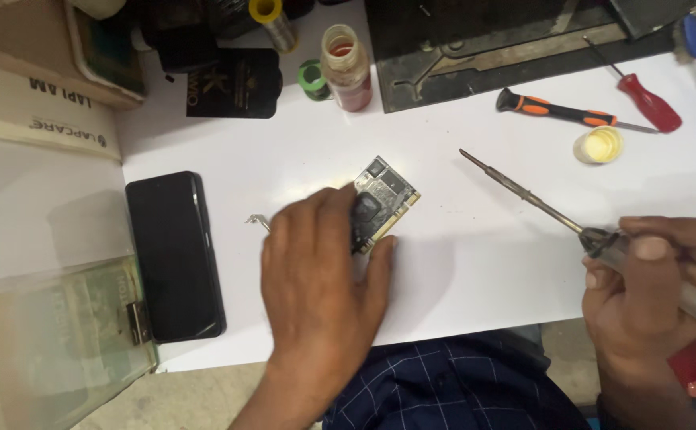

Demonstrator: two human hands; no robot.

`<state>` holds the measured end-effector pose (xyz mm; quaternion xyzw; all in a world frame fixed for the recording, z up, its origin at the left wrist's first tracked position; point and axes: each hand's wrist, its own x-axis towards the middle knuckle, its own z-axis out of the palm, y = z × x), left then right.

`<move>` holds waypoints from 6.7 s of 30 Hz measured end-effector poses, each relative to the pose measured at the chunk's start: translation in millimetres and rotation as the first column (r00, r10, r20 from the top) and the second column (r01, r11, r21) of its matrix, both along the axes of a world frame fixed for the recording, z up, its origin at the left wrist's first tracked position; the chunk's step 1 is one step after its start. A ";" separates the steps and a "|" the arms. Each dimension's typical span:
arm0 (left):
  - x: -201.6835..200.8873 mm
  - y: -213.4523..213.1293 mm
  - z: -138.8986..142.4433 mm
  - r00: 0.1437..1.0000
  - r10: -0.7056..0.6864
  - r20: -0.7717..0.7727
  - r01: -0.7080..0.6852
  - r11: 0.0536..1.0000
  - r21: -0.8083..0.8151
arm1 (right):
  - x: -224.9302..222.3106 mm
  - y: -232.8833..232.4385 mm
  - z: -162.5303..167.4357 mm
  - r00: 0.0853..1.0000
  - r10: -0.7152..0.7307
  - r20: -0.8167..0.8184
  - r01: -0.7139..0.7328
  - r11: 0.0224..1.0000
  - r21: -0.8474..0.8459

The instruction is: The person holds a graphics card circuit board on a white workbench and uses a soldering iron to solder along its edge connector, repositioning the board as they work. They then set the board down, pick up a brush, and later handle the board again while holding the soldering iron.

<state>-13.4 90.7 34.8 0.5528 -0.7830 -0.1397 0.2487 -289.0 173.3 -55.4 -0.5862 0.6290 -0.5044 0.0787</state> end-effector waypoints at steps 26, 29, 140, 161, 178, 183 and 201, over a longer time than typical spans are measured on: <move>1.2 -18.7 -14.0 0.998 -0.036 -0.053 0.045 0.983 0.180 | 6.3 34.4 -0.8 0.983 0.161 0.088 -0.172 0.975 0.138; -1.7 -17.1 -12.3 0.998 -0.054 -0.018 0.056 0.994 0.093 | 8.9 39.7 4.4 0.988 0.130 0.081 -0.144 0.969 0.199; -3.3 -15.4 -12.1 0.996 -0.085 0.004 0.084 0.993 0.083 | 13.5 24.8 17.6 0.980 0.179 -0.082 -0.153 0.955 0.253; -2.7 -14.9 -12.5 0.996 -0.088 0.010 0.087 0.993 0.084 | 13.0 23.6 12.4 0.979 0.194 -0.060 -0.177 0.961 0.213; -1.8 -15.9 -10.7 0.995 -0.096 -0.001 0.096 0.990 0.107 | 14.3 25.4 16.1 0.976 0.192 -0.100 -0.162 0.953 0.256; -1.9 -15.9 -11.3 0.995 -0.099 -0.004 0.099 0.991 0.090 | 17.3 22.9 16.9 0.980 0.188 -0.060 -0.171 0.961 0.218; -1.3 -16.3 -12.2 0.995 -0.097 0.005 0.096 0.990 0.101 | 18.9 22.1 23.5 0.987 0.133 -0.094 -0.095 0.940 0.328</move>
